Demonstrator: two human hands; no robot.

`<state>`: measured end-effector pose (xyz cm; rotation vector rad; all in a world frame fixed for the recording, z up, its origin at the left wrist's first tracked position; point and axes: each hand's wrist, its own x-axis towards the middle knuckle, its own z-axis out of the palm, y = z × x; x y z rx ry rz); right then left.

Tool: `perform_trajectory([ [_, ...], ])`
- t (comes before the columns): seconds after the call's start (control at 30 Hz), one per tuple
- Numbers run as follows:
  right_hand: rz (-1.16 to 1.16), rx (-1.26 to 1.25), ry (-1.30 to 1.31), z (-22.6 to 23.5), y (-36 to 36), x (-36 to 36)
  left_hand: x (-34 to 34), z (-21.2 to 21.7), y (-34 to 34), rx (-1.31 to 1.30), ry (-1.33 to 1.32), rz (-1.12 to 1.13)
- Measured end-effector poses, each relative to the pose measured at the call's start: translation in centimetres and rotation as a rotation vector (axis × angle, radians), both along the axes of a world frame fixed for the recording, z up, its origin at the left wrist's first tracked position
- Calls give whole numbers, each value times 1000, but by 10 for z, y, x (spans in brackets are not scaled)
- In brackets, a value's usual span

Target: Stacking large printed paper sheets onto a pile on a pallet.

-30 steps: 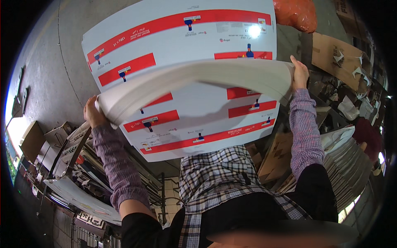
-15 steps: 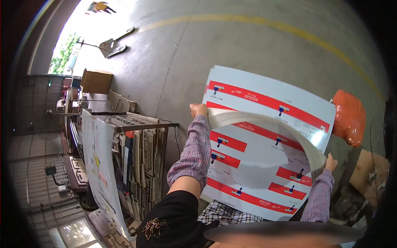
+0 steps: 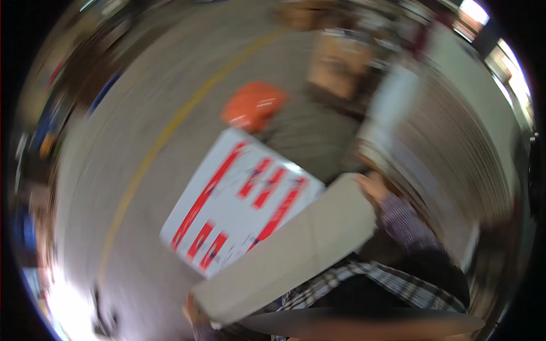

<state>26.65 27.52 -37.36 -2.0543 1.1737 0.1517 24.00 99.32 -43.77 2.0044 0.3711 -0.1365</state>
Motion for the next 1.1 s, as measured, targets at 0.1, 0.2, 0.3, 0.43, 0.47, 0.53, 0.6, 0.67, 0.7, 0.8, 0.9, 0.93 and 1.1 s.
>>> perform_trajectory([
  [0.1, -140, -86, -59, -3, -9, -98, 79, 44, -52, -580, 440, 238],
  [0.2, -344, -73, -130, 56, -8, -207, 115, 55, -104, -537, 439, -3],
  [0.3, -500, -79, -176, 79, 16, -309, 108, 65, -117, -466, 423, -117],
  [0.43, -707, -66, -348, 112, 40, -405, 121, 114, -174, -459, 404, -289],
  [0.47, -758, -64, -406, 130, 47, -420, 129, 136, -195, -513, 410, -372],
  [0.53, -825, -129, -570, 168, 51, -447, 154, 174, -234, -549, 327, -504],
  [0.6, -832, -213, -554, 228, 46, -494, 143, 249, -306, -576, 180, -648],
  [0.67, -780, -410, -697, 297, 46, -516, 143, 311, -370, -392, -449, -1039],
  [0.7, -873, -450, -706, 329, 43, -535, 130, 345, -408, -628, -384, -980],
  [0.8, -657, -277, -1335, 433, 19, -577, 126, 453, -469, -800, -694, -881],
  [0.9, -513, -1294, -1184, 480, -64, -638, 169, 508, -558, -1101, -774, -908],
  [0.93, -500, -1298, -1195, 488, -93, -633, 174, 523, -603, -954, -1016, -709],
  [1.1, -932, -1281, -1285, 507, -232, -580, 195, 525, -814, -1165, -695, -719],
])
